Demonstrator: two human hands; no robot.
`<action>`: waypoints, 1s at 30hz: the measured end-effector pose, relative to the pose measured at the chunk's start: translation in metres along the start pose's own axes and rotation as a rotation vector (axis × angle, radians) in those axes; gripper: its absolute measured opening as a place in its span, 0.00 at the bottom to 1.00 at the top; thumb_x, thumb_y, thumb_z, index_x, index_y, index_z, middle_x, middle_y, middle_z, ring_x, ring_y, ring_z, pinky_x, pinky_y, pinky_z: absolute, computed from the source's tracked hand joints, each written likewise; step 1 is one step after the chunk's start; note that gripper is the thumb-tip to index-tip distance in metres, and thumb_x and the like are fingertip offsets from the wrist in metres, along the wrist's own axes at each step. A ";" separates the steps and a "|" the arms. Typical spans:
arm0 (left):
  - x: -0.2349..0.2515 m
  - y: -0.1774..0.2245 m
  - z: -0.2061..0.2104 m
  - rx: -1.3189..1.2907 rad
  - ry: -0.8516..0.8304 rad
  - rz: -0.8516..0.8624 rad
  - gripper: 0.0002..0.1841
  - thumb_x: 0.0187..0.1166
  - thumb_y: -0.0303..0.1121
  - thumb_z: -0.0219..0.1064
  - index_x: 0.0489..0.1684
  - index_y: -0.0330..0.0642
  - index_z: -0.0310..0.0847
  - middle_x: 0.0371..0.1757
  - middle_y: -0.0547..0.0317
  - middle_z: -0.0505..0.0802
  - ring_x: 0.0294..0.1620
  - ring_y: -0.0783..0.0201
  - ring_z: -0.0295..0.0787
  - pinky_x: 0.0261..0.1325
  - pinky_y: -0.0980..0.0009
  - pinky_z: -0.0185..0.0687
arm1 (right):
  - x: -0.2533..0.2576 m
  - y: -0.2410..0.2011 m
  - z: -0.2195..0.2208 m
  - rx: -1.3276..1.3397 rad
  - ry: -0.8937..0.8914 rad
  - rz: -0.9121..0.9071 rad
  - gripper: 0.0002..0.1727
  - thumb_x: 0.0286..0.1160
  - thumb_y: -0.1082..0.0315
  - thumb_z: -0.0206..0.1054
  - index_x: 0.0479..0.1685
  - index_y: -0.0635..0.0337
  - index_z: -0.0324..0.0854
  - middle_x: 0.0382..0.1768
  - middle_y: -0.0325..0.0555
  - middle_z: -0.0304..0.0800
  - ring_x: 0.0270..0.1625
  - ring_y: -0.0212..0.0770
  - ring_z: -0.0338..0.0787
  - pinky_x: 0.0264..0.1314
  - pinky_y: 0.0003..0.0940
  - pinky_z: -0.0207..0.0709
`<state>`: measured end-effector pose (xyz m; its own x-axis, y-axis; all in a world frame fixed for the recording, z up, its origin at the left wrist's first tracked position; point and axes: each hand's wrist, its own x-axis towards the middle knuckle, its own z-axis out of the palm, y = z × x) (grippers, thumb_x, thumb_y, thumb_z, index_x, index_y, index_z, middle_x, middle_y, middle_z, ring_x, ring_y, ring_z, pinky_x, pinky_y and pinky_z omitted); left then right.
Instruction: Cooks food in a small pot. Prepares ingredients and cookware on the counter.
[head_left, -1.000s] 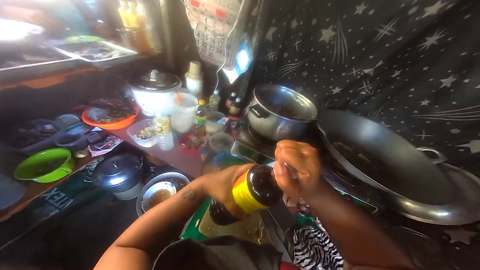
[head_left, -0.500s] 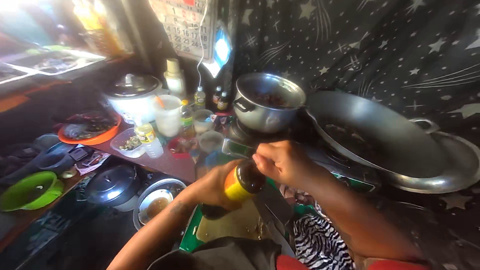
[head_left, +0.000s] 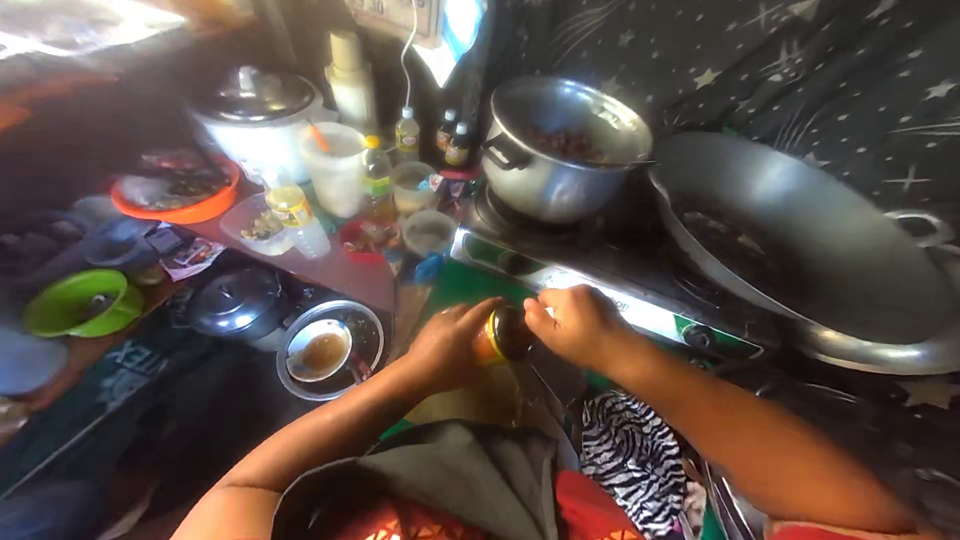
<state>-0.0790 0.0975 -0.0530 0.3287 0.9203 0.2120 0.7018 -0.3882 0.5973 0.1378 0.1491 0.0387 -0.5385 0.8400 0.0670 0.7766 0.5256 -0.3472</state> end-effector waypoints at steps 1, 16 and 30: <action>-0.002 -0.006 0.004 -0.053 -0.036 0.021 0.51 0.51 0.43 0.87 0.86 0.51 0.68 0.63 0.43 0.91 0.63 0.44 0.89 0.66 0.43 0.82 | -0.001 0.004 0.008 -0.003 0.085 -0.116 0.26 0.79 0.54 0.53 0.12 0.59 0.74 0.11 0.44 0.73 0.19 0.44 0.80 0.20 0.43 0.70; -0.017 -0.013 0.034 -0.161 0.135 -0.003 0.49 0.52 0.41 0.88 0.85 0.52 0.70 0.63 0.41 0.90 0.65 0.43 0.87 0.69 0.42 0.80 | -0.009 -0.009 0.001 -0.033 -0.032 -0.030 0.25 0.73 0.45 0.63 0.19 0.58 0.77 0.16 0.43 0.76 0.23 0.44 0.81 0.25 0.46 0.73; -0.014 -0.034 0.040 -0.140 0.215 0.151 0.48 0.50 0.51 0.88 0.78 0.43 0.75 0.66 0.42 0.90 0.66 0.47 0.88 0.67 0.46 0.84 | 0.003 0.015 0.037 0.084 0.384 -0.584 0.22 0.73 0.56 0.61 0.10 0.56 0.74 0.11 0.40 0.72 0.16 0.37 0.77 0.16 0.33 0.68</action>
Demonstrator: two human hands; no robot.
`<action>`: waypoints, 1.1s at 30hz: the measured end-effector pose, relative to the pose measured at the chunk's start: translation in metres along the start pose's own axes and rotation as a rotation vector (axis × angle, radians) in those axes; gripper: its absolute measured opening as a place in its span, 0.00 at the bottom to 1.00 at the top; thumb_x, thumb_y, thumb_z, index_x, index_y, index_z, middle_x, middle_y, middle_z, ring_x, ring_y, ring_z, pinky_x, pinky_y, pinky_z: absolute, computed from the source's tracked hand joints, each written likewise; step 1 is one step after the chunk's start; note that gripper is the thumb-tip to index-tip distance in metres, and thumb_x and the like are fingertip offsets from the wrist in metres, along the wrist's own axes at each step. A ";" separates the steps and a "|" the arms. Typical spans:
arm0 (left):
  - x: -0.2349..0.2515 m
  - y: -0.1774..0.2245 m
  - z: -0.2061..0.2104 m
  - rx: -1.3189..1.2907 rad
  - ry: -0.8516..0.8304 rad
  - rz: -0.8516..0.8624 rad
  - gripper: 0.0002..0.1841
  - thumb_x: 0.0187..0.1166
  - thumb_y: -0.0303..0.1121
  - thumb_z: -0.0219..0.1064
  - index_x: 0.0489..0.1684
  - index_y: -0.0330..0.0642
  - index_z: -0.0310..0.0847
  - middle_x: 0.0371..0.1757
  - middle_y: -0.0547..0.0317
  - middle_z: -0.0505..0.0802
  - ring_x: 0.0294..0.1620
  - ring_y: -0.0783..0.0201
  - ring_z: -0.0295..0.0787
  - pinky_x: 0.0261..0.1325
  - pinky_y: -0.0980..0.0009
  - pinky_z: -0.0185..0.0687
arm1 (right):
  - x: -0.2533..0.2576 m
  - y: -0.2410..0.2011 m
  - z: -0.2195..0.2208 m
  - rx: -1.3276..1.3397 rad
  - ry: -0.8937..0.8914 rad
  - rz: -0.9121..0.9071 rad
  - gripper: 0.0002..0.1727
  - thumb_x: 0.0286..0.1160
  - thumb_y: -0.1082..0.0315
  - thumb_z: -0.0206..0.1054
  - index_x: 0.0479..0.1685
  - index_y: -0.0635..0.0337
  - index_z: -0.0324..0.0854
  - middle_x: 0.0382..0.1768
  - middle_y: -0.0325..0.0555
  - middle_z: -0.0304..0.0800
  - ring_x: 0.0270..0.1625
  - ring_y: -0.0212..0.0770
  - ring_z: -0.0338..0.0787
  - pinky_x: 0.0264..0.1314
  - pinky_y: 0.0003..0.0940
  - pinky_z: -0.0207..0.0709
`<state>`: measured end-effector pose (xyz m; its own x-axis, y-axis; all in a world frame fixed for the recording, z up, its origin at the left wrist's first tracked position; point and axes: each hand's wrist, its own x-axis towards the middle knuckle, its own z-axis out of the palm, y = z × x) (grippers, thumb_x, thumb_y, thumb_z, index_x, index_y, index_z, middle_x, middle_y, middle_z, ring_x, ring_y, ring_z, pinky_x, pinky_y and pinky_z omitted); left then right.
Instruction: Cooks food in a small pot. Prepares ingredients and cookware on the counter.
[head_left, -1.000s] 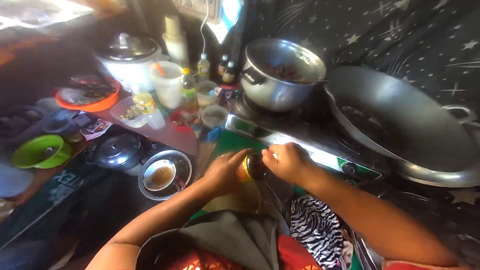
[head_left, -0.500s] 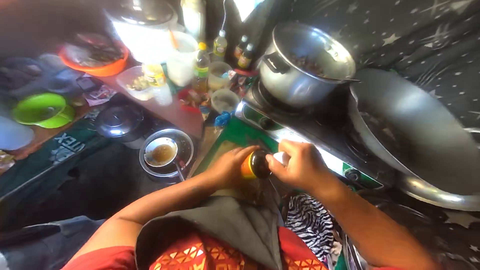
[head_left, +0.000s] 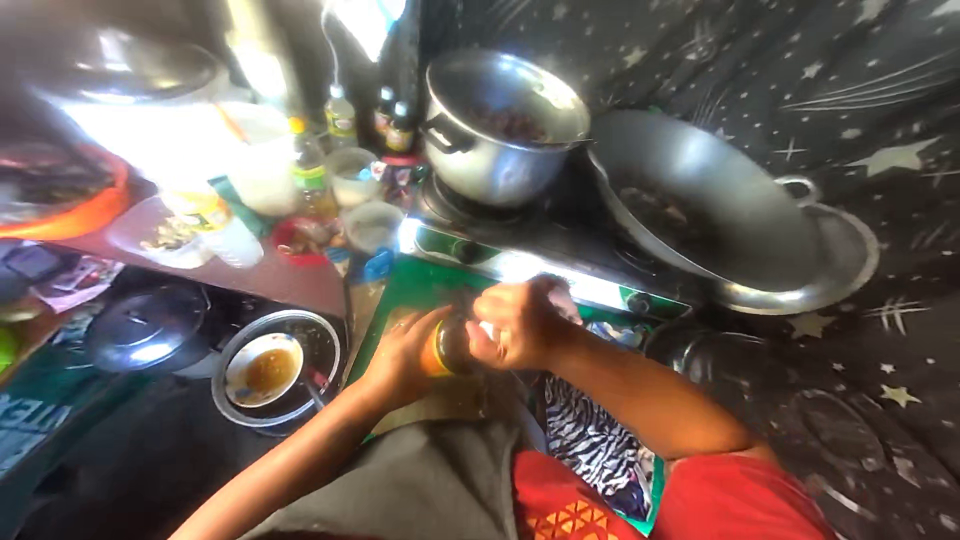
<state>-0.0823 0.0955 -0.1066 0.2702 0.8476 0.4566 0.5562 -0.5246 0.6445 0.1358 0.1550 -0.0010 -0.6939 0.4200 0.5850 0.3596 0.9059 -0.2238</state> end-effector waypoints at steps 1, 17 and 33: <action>0.000 -0.001 0.000 -0.021 0.011 -0.004 0.48 0.51 0.51 0.88 0.78 0.42 0.75 0.66 0.42 0.90 0.67 0.48 0.88 0.68 0.48 0.84 | 0.003 0.001 0.002 -0.020 0.037 -0.043 0.23 0.74 0.56 0.59 0.10 0.56 0.73 0.11 0.40 0.71 0.16 0.38 0.77 0.17 0.34 0.68; -0.017 -0.008 -0.029 -0.152 0.127 -0.035 0.51 0.48 0.33 0.89 0.83 0.42 0.70 0.64 0.38 0.89 0.66 0.45 0.87 0.71 0.48 0.82 | 0.055 -0.057 0.015 -0.365 -0.144 0.197 0.29 0.85 0.52 0.45 0.16 0.57 0.76 0.11 0.45 0.74 0.16 0.47 0.81 0.15 0.43 0.67; -0.013 -0.160 -0.086 -0.250 0.661 -0.352 0.60 0.47 0.30 0.89 0.89 0.37 0.52 0.75 0.42 0.82 0.75 0.55 0.82 0.79 0.54 0.79 | 0.014 -0.065 0.052 0.166 -0.518 0.843 0.21 0.83 0.51 0.66 0.47 0.63 0.87 0.27 0.47 0.86 0.29 0.41 0.86 0.37 0.42 0.84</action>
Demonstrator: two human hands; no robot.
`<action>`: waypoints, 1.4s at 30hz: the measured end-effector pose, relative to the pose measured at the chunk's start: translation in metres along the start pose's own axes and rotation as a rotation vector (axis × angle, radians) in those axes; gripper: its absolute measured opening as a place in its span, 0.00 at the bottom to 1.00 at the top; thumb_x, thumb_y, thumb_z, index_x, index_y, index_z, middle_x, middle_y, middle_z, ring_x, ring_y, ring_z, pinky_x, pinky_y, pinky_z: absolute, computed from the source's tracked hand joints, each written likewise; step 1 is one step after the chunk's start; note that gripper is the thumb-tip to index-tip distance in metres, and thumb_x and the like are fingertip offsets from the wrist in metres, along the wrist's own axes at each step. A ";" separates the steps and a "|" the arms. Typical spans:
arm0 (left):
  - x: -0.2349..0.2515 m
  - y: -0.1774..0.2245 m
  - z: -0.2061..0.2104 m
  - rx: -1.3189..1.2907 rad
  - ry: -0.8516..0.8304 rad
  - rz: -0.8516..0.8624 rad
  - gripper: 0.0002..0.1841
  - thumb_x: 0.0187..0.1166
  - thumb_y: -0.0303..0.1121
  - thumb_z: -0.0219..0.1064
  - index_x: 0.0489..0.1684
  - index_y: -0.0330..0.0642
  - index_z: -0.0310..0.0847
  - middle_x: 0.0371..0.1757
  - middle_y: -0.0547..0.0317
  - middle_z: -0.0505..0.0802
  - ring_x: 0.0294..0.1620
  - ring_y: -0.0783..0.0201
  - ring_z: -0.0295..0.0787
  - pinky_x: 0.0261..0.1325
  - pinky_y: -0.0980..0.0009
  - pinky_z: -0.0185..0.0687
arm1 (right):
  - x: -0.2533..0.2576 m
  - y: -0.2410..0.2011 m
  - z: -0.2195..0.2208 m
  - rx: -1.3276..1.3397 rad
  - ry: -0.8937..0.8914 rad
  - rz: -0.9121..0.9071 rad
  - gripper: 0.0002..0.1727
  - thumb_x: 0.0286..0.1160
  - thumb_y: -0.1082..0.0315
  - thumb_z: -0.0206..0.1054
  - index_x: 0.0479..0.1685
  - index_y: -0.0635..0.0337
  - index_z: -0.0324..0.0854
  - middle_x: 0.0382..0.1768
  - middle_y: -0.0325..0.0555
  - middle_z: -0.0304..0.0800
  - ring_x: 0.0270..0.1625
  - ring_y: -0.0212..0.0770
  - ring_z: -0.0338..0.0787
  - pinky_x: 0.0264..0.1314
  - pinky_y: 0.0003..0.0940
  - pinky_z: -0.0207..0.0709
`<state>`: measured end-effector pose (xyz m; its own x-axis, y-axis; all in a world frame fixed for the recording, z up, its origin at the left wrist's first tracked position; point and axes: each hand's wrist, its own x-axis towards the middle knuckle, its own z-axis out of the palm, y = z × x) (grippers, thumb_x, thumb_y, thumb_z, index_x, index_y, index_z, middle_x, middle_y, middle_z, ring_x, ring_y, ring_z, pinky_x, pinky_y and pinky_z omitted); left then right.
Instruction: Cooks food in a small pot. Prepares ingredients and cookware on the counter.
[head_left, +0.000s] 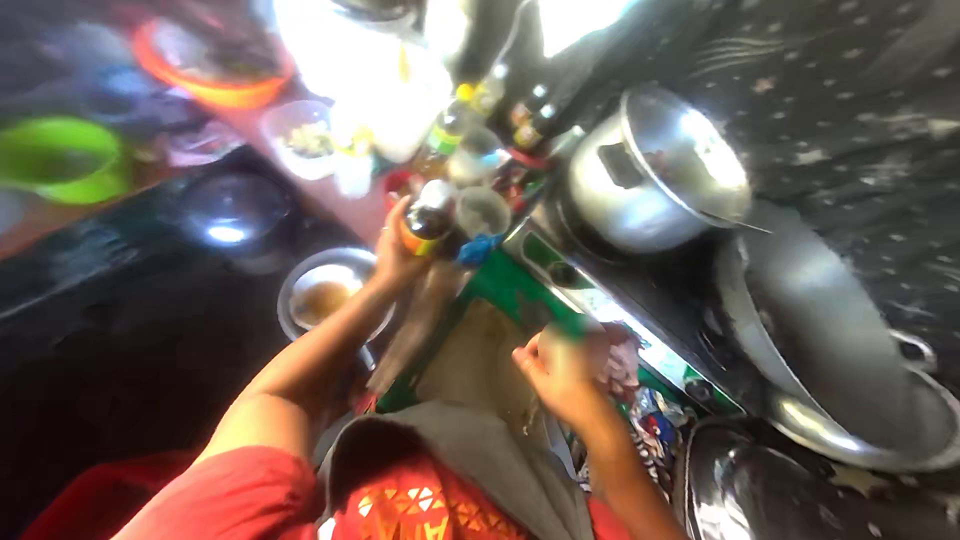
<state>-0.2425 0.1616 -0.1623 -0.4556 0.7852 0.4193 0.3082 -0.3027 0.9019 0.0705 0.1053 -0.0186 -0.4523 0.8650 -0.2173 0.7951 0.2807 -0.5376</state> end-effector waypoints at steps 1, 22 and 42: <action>0.007 -0.015 0.001 0.012 0.009 0.028 0.60 0.48 0.31 0.88 0.89 0.35 0.51 0.77 0.40 0.81 0.76 0.54 0.81 0.80 0.54 0.77 | -0.008 0.009 0.006 0.035 -0.072 0.097 0.21 0.84 0.52 0.66 0.47 0.65 0.86 0.31 0.50 0.88 0.33 0.44 0.89 0.42 0.45 0.85; 0.053 -0.113 0.021 0.225 0.032 -0.015 0.66 0.47 0.44 0.90 0.90 0.27 0.44 0.80 0.27 0.74 0.81 0.45 0.75 0.85 0.55 0.67 | -0.002 0.038 -0.070 -0.190 0.633 -0.011 0.14 0.81 0.59 0.67 0.43 0.62 0.92 0.50 0.53 0.92 0.60 0.49 0.90 0.67 0.47 0.84; -0.098 -0.021 -0.105 0.483 0.017 -0.043 0.58 0.61 0.42 0.73 0.90 0.23 0.39 0.81 0.20 0.69 0.84 0.32 0.65 0.82 0.45 0.65 | 0.065 0.084 -0.190 -0.686 0.598 0.667 0.19 0.90 0.63 0.52 0.68 0.59 0.82 0.54 0.62 0.93 0.63 0.65 0.90 0.76 0.72 0.65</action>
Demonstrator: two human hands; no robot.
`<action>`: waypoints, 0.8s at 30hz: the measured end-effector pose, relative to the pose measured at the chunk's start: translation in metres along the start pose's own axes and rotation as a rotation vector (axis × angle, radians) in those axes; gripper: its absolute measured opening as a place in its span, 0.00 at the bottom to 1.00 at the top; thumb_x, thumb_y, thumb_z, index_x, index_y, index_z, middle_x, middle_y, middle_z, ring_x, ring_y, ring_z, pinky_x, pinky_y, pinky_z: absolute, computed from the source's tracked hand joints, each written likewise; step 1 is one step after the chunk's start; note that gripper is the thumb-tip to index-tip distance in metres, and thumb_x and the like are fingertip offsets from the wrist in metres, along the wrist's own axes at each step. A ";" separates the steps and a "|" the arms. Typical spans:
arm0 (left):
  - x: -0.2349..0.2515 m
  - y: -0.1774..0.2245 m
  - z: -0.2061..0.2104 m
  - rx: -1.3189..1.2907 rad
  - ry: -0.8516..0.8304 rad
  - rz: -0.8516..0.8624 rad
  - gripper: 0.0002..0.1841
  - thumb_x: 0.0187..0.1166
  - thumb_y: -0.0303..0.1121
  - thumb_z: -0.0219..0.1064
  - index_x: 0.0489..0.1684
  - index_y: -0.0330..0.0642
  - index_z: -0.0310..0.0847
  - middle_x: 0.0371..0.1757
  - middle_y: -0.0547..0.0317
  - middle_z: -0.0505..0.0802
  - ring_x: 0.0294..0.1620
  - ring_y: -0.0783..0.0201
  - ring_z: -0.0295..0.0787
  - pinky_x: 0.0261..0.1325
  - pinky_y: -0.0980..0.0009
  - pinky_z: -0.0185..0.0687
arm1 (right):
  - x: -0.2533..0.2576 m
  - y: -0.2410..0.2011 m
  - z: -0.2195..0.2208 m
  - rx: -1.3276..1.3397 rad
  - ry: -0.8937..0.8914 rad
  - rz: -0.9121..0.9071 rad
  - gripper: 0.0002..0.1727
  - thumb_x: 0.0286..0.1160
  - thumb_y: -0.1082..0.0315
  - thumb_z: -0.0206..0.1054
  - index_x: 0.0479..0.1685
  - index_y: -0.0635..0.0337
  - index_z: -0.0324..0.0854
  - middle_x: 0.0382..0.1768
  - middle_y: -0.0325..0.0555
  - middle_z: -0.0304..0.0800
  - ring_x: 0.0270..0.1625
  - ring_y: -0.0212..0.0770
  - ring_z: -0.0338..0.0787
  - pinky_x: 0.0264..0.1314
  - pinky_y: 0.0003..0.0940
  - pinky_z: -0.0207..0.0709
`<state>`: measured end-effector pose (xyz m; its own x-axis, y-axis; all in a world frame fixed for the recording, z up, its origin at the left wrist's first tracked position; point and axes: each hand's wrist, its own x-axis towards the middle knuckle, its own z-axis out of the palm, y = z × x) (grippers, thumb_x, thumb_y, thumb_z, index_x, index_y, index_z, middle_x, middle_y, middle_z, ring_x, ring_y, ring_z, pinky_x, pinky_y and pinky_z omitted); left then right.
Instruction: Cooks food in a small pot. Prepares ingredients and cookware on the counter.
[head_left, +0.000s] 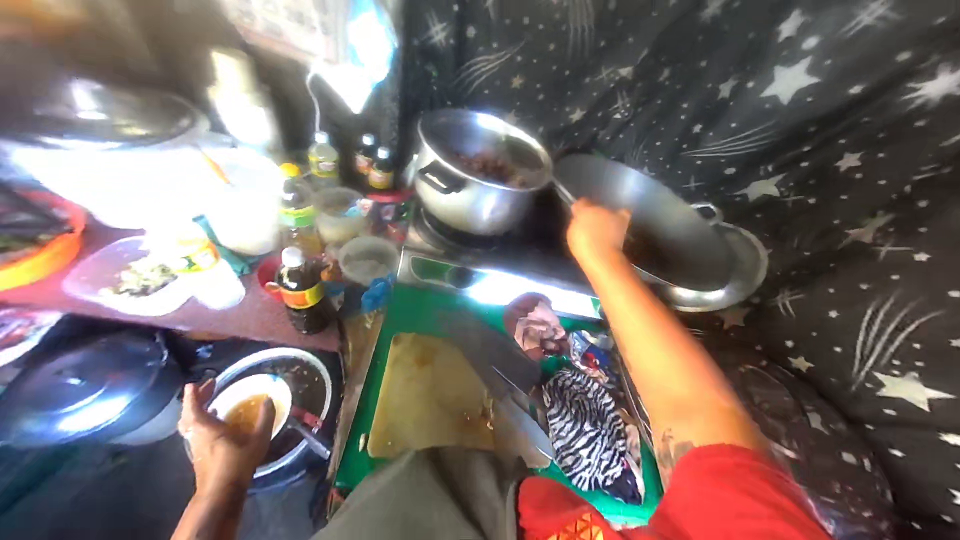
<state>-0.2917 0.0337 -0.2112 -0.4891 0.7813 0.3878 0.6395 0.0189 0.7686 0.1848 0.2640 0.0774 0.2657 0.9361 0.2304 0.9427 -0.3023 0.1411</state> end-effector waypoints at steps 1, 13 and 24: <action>-0.006 0.008 -0.003 -0.018 0.007 -0.004 0.57 0.62 0.41 0.73 0.90 0.23 0.37 0.82 0.20 0.68 0.84 0.33 0.65 0.80 0.44 0.68 | -0.005 0.005 0.006 0.042 -0.024 0.024 0.21 0.93 0.59 0.49 0.69 0.58 0.82 0.56 0.62 0.93 0.65 0.64 0.89 0.77 0.71 0.66; -0.090 0.173 -0.009 -0.625 -0.610 -0.261 0.28 0.86 0.41 0.63 0.80 0.34 0.69 0.70 0.45 0.86 0.66 0.60 0.87 0.69 0.61 0.84 | -0.201 -0.046 0.042 1.684 -0.765 -0.255 0.18 0.97 0.63 0.38 0.56 0.56 0.75 0.24 0.27 0.87 0.25 0.25 0.87 0.34 0.23 0.87; -0.061 0.046 -0.022 -0.445 -0.373 -0.829 0.13 0.90 0.37 0.58 0.57 0.35 0.76 0.29 0.67 0.84 0.24 0.75 0.80 0.30 0.75 0.81 | -0.336 -0.140 0.066 0.976 -1.051 -0.740 0.23 0.93 0.60 0.57 0.72 0.70 0.79 0.55 0.64 0.91 0.58 0.55 0.91 0.68 0.52 0.80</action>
<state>-0.2452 -0.0266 -0.1885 -0.4135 0.7741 -0.4793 -0.1342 0.4688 0.8730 -0.0228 0.0038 -0.0833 -0.6565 0.6440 -0.3927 0.5738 0.0885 -0.8142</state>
